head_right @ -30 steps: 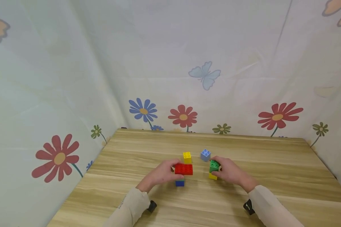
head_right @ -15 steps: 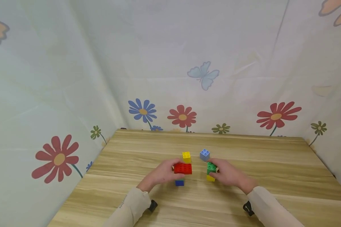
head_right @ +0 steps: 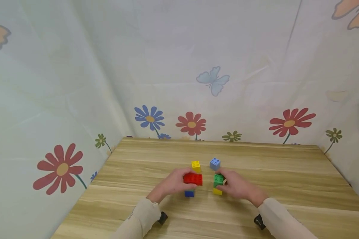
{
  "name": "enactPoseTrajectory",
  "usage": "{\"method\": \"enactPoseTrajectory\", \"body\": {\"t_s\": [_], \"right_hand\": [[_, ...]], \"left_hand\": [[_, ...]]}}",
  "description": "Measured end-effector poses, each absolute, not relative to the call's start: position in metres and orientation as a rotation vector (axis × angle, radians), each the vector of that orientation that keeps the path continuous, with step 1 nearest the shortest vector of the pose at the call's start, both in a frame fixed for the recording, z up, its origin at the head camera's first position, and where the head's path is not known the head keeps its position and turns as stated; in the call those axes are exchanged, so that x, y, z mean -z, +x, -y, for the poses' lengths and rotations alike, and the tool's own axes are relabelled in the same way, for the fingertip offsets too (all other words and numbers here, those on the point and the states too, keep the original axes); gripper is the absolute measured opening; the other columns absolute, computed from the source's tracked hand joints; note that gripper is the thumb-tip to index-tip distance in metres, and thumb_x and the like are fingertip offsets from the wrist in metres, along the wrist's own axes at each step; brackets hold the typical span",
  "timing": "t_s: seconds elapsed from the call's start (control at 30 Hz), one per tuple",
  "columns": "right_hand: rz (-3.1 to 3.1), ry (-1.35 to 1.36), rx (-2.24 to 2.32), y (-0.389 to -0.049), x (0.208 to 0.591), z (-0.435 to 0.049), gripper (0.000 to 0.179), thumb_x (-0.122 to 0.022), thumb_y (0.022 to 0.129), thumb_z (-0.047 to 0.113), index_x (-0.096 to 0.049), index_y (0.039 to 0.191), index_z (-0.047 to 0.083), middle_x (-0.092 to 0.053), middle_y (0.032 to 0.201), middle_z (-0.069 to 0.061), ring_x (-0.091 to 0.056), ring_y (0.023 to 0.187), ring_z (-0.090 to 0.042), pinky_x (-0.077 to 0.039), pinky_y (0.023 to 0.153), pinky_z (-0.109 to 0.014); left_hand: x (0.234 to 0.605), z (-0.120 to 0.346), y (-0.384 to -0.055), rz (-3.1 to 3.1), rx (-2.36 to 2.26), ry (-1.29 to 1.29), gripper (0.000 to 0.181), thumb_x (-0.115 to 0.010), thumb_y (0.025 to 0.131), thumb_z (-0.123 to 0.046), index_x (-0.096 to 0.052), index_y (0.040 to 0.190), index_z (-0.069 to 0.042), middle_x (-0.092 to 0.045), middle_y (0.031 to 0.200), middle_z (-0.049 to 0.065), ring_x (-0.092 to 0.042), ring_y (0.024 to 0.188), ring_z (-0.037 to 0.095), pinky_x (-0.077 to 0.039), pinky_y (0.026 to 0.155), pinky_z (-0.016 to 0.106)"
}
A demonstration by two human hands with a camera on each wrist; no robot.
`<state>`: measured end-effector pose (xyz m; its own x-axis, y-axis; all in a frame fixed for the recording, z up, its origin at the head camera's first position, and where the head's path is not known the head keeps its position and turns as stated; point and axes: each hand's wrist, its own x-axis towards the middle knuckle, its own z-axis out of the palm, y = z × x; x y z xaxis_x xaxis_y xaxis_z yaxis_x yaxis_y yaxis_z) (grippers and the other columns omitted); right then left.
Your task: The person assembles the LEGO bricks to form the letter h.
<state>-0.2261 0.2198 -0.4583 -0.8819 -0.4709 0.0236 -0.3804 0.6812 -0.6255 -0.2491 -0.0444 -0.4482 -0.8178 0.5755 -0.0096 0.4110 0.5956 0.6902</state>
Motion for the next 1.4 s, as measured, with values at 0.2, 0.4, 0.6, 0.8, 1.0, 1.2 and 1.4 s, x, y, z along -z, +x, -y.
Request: {"method": "enactPoseTrajectory", "body": {"t_s": [0.2, 0.4, 0.6, 0.8, 1.0, 1.2, 1.4], "right_hand": [[-2.740, -0.766, 0.970, -0.226, 0.458, -0.214, 0.045, -0.070, 0.087, 0.020, -0.050, 0.123, 0.001, -0.059, 0.104, -0.001, -0.058, 0.090, -0.016, -0.052, 0.076, -0.035], [-2.740, -0.866, 0.950, -0.225, 0.458, -0.209, 0.043, -0.070, 0.087, 0.020, -0.051, 0.121, 0.001, -0.058, 0.099, 0.003, -0.058, 0.088, -0.015, -0.052, 0.075, -0.032], [-2.708, -0.881, 0.964, -0.226, 0.458, -0.204, 0.045, -0.069, 0.087, 0.021, -0.050, 0.123, 0.000, -0.057, 0.101, 0.002, -0.058, 0.088, -0.015, -0.051, 0.074, -0.029], [-2.705, -0.884, 0.970, -0.229, 0.461, -0.202, 0.044, -0.070, 0.087, 0.021, -0.051, 0.122, 0.002, -0.058, 0.103, 0.002, -0.058, 0.089, -0.013, -0.051, 0.073, -0.026], [-2.707, -0.878, 0.983, -0.231, 0.464, -0.200, 0.044, -0.070, 0.087, 0.023, -0.052, 0.122, 0.004, -0.059, 0.105, 0.000, -0.059, 0.088, -0.011, -0.051, 0.072, -0.025], [-2.703, -0.880, 0.999, -0.231, 0.466, -0.199, 0.043, -0.070, 0.087, 0.021, -0.052, 0.122, 0.004, -0.058, 0.106, 0.000, -0.058, 0.088, -0.011, -0.050, 0.072, -0.024], [-2.697, -0.899, 1.016, -0.231, 0.465, -0.198, 0.042, -0.069, 0.088, 0.021, -0.052, 0.122, 0.004, -0.059, 0.106, 0.000, -0.059, 0.088, -0.012, -0.051, 0.072, -0.025]], "left_hand": [[0.451, 0.043, -0.250, -2.588, -1.047, 0.840, 0.031, -0.073, 0.083, -0.033, -0.060, 0.110, -0.023, -0.057, 0.099, -0.013, -0.052, 0.088, 0.008, -0.047, 0.073, 0.023], [0.454, 0.042, -0.250, -2.578, -1.079, 0.863, 0.031, -0.072, 0.084, -0.032, -0.058, 0.110, -0.023, -0.056, 0.097, -0.013, -0.052, 0.085, 0.007, -0.046, 0.072, 0.022], [0.453, 0.041, -0.248, -2.570, -1.077, 0.866, 0.035, -0.071, 0.085, -0.033, -0.059, 0.115, -0.022, -0.057, 0.101, -0.012, -0.052, 0.087, 0.007, -0.046, 0.073, 0.022], [0.453, 0.041, -0.248, -2.566, -1.066, 0.865, 0.037, -0.071, 0.085, -0.035, -0.059, 0.119, -0.023, -0.057, 0.102, -0.012, -0.052, 0.088, 0.008, -0.046, 0.073, 0.023], [0.454, 0.040, -0.249, -2.561, -1.067, 0.870, 0.038, -0.070, 0.086, -0.036, -0.059, 0.120, -0.023, -0.057, 0.103, -0.012, -0.052, 0.087, 0.007, -0.046, 0.073, 0.023], [0.456, 0.040, -0.250, -2.569, -1.076, 0.891, 0.039, -0.070, 0.086, -0.037, -0.060, 0.120, -0.021, -0.058, 0.102, -0.011, -0.052, 0.086, 0.007, -0.046, 0.073, 0.022], [0.455, 0.039, -0.249, -2.589, -1.048, 0.905, 0.038, -0.068, 0.086, -0.038, -0.060, 0.118, -0.020, -0.058, 0.101, -0.011, -0.052, 0.085, 0.007, -0.046, 0.072, 0.022]]}}
